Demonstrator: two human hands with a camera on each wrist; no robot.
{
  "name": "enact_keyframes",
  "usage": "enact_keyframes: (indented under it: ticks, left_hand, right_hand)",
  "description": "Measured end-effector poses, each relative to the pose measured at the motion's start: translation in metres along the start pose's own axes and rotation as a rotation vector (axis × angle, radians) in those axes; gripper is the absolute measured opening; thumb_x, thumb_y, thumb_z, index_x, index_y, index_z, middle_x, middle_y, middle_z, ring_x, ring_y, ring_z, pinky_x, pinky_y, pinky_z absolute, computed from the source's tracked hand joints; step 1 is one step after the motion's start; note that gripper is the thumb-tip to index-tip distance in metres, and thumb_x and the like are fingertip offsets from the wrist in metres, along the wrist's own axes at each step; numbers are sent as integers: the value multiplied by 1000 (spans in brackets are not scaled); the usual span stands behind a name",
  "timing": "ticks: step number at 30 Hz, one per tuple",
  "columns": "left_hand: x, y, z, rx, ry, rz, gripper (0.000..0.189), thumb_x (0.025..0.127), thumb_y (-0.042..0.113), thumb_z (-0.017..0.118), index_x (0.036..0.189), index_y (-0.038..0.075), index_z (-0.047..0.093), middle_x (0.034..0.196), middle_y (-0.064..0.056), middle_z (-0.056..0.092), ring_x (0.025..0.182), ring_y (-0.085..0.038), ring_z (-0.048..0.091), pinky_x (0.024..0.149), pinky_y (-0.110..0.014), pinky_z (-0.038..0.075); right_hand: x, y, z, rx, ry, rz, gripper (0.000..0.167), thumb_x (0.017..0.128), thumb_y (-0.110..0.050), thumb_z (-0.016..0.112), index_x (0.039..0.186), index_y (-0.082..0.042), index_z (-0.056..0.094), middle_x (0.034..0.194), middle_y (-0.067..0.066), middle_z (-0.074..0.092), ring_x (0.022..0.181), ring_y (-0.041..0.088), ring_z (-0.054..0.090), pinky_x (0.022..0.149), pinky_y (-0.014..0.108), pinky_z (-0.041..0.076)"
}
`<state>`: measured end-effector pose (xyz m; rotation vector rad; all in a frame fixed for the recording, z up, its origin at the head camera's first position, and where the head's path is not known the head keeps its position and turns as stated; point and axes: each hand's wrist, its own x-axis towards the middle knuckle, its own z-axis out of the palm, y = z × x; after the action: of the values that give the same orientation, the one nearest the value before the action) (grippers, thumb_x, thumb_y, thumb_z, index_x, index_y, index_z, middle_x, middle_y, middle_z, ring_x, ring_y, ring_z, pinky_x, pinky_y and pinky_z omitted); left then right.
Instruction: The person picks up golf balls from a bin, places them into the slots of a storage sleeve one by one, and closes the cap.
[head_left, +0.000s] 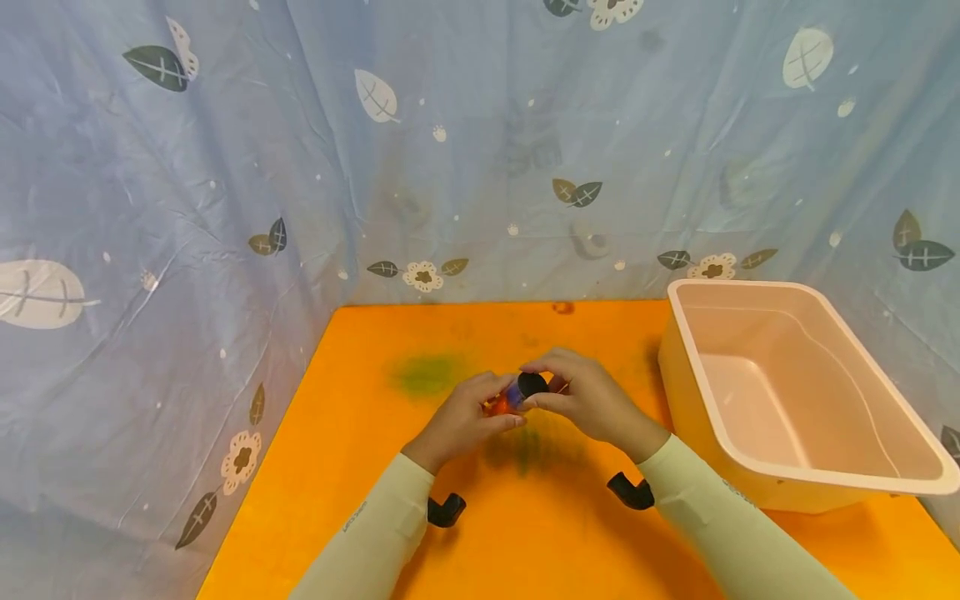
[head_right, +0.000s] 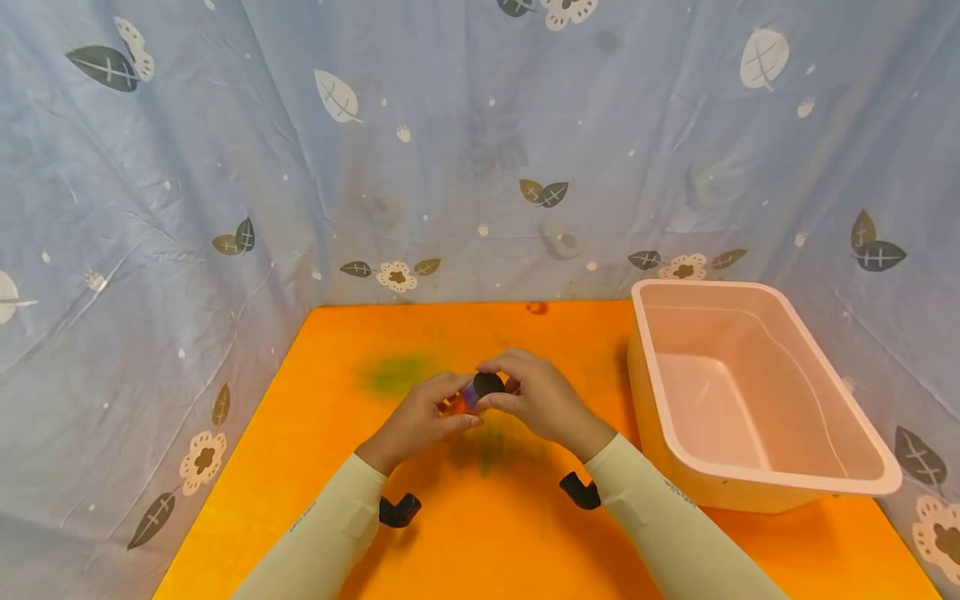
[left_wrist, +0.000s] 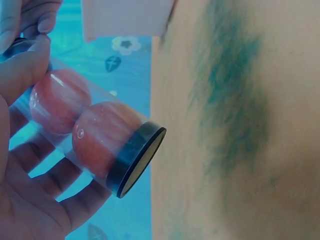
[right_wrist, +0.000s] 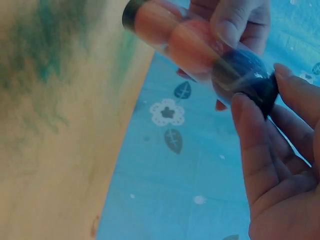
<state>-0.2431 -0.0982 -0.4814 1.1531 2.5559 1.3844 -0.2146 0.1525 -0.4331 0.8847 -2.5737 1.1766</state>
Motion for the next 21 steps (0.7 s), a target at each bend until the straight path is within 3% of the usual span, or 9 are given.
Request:
enact_keyframes:
  ticks: [4,13,17,21]
  left_hand:
    - [-1,-1,0,-34,-1,-13,41,101,27,83,140,29,71,104,8,61,87,-20,56,70,-31,49]
    - [-3,0,-1,-66,-34,-35,47,101,24,82,146,29,70,110,8,63,89,-19,58,73,-31,53]
    - [-3,0,-2,-127,-56,-45,56,102,24,81,154,32,64,117,10,66,93,-20,60,73,-32,56]
    - [-1,-2,-2,-178,-82,-28,50,102,24,80,150,34,68,117,9,66,93,-21,60,73,-34,57]
  right_hand:
    - [-1,2,4,101,9,57,43,94,-16,87,135,-12,76,122,-1,71,77,13,68,73,34,60]
    - [-6,13,10,416,-18,153,40,99,-10,82,138,-7,73,125,12,70,86,35,75,80,37,63]
    - [-7,17,12,498,-16,148,37,101,-7,80,137,-7,73,126,16,69,87,44,73,82,39,63]
    - [-8,23,12,525,-21,130,35,101,-7,79,136,-9,74,129,16,69,86,47,72,81,39,63]
